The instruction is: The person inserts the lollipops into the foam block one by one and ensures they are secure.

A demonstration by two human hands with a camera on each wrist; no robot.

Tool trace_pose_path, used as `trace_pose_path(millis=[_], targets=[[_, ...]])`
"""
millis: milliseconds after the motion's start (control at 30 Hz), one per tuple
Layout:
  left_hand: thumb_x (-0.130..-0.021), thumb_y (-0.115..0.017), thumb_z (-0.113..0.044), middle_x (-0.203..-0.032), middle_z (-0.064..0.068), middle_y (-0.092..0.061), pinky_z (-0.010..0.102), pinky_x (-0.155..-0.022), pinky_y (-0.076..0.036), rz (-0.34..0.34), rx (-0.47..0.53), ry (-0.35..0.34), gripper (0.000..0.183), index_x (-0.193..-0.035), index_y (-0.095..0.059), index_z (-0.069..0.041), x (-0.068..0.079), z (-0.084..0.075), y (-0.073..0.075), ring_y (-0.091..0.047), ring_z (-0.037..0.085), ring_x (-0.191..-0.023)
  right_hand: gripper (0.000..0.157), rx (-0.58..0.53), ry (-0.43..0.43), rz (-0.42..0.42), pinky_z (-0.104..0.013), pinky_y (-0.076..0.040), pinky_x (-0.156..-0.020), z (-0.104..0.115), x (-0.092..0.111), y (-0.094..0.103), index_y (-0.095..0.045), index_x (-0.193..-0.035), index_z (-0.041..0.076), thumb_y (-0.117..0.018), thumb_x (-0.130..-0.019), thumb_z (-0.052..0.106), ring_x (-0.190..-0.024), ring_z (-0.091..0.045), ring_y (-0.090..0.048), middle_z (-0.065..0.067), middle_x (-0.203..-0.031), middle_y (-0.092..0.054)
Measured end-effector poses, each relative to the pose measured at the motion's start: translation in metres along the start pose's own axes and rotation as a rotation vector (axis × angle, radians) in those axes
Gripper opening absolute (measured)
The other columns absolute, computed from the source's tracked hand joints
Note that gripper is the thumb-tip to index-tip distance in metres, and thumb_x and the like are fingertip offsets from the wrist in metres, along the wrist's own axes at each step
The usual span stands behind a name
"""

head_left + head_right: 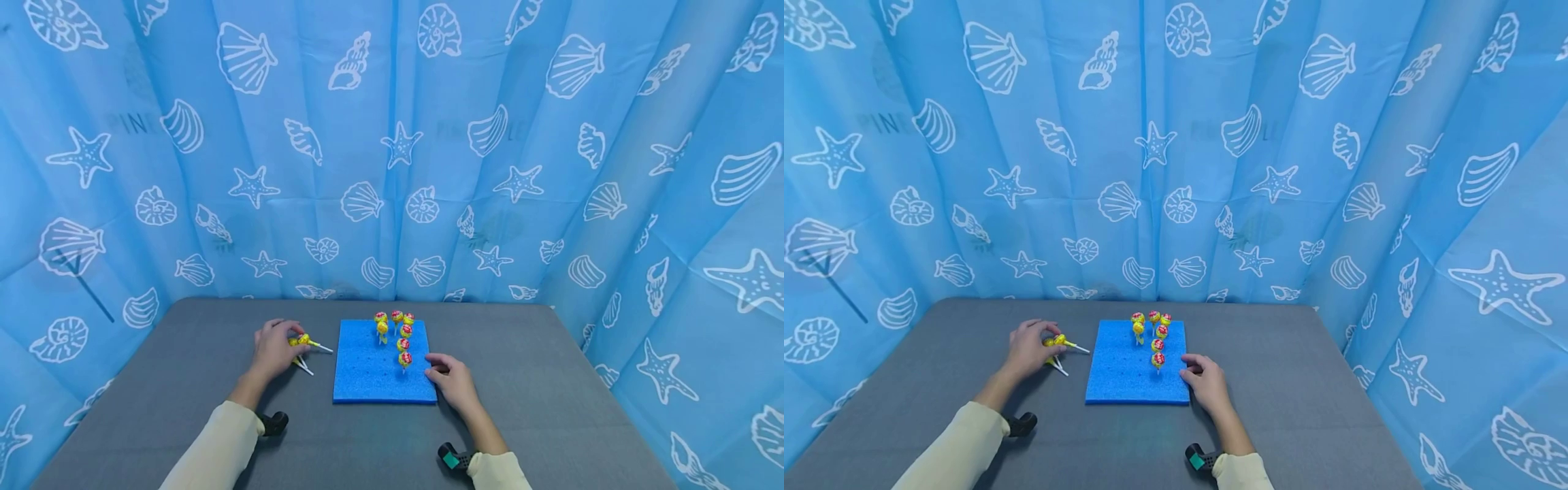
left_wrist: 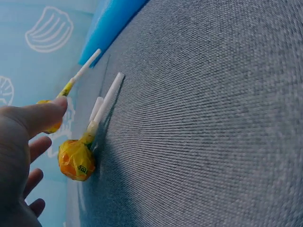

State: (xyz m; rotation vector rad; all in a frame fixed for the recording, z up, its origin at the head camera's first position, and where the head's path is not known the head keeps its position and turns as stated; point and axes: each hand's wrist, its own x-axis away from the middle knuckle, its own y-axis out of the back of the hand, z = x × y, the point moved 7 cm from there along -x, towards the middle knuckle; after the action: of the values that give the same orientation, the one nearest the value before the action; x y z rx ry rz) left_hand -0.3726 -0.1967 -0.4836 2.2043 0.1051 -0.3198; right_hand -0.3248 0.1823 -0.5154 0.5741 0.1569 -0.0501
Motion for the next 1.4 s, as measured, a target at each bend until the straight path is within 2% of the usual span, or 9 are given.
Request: trace_pose_path(millis=[167, 467, 900, 1067, 1233, 1400], targets=[[-0.081, -0.081, -0.02, -0.116, 0.017, -0.061, 0.058, -0.103, -0.017, -0.034, 0.018, 0.016, 0.028, -0.101, -0.065, -0.01, 0.0, -0.003, 0.006, -0.039, 0.039, -0.124, 0.026, -0.004, 0.008, -0.001, -0.041, -0.05, -0.084, 0.0, 0.0, -0.001, -0.067, -0.118, 0.004, -0.067, -0.092, 0.006, -0.093, -0.021, -0.06, -0.006, -0.105, -0.066], [-0.078, -0.083, -0.019, -0.099, 0.007, -0.066, 0.056, -0.098, -0.024, -0.122, -0.014, -0.07, 0.029, -0.099, -0.065, -0.011, -0.007, -0.024, 0.014, -0.047, 0.034, -0.108, 0.026, -0.011, 0.013, 0.0, -0.041, -0.05, -0.085, -0.002, -0.001, 0.0, -0.067, -0.118, 0.005, -0.067, -0.092, 0.006, -0.094, -0.021, -0.06, -0.007, -0.107, -0.067], [-0.078, -0.083, -0.016, -0.096, 0.004, -0.067, 0.055, -0.095, -0.026, -0.087, 0.061, -0.076, 0.027, -0.098, -0.065, -0.011, -0.016, -0.056, 0.01, -0.049, 0.032, -0.105, 0.026, -0.011, 0.009, 0.004, -0.041, -0.05, -0.085, -0.002, -0.002, 0.001, -0.068, -0.117, 0.004, -0.068, -0.091, 0.006, -0.094, -0.021, -0.061, -0.007, -0.106, -0.067], [-0.078, -0.082, -0.013, -0.097, 0.005, -0.066, 0.057, -0.096, -0.025, -0.089, 0.125, -0.087, 0.026, -0.097, -0.064, -0.01, -0.017, -0.064, 0.006, -0.051, 0.036, -0.106, 0.026, -0.012, -0.01, 0.011, -0.041, -0.05, -0.086, -0.002, -0.002, 0.001, -0.067, -0.118, 0.005, -0.068, -0.091, 0.007, -0.095, -0.021, -0.06, -0.007, -0.108, -0.066], [-0.08, -0.081, -0.013, -0.101, 0.007, -0.066, 0.058, -0.099, -0.024, -0.089, 0.206, -0.056, 0.028, -0.101, -0.064, -0.009, -0.017, -0.069, -0.001, -0.051, 0.038, -0.108, 0.027, -0.007, -0.014, 0.011, -0.042, -0.05, -0.086, -0.002, -0.002, 0.0, -0.067, -0.118, 0.006, -0.068, -0.091, 0.008, -0.095, -0.021, -0.06, -0.007, -0.108, -0.066], [-0.08, -0.081, -0.015, -0.104, 0.007, -0.066, 0.054, -0.099, -0.027, -0.097, 0.242, 0.0, 0.029, -0.104, -0.065, -0.01, -0.017, -0.073, -0.01, -0.053, 0.034, -0.107, 0.027, 0.001, -0.021, 0.012, -0.042, -0.05, -0.086, -0.003, -0.002, 0.0, -0.067, -0.118, 0.006, -0.068, -0.091, 0.008, -0.095, -0.021, -0.06, -0.006, -0.108, -0.066]])
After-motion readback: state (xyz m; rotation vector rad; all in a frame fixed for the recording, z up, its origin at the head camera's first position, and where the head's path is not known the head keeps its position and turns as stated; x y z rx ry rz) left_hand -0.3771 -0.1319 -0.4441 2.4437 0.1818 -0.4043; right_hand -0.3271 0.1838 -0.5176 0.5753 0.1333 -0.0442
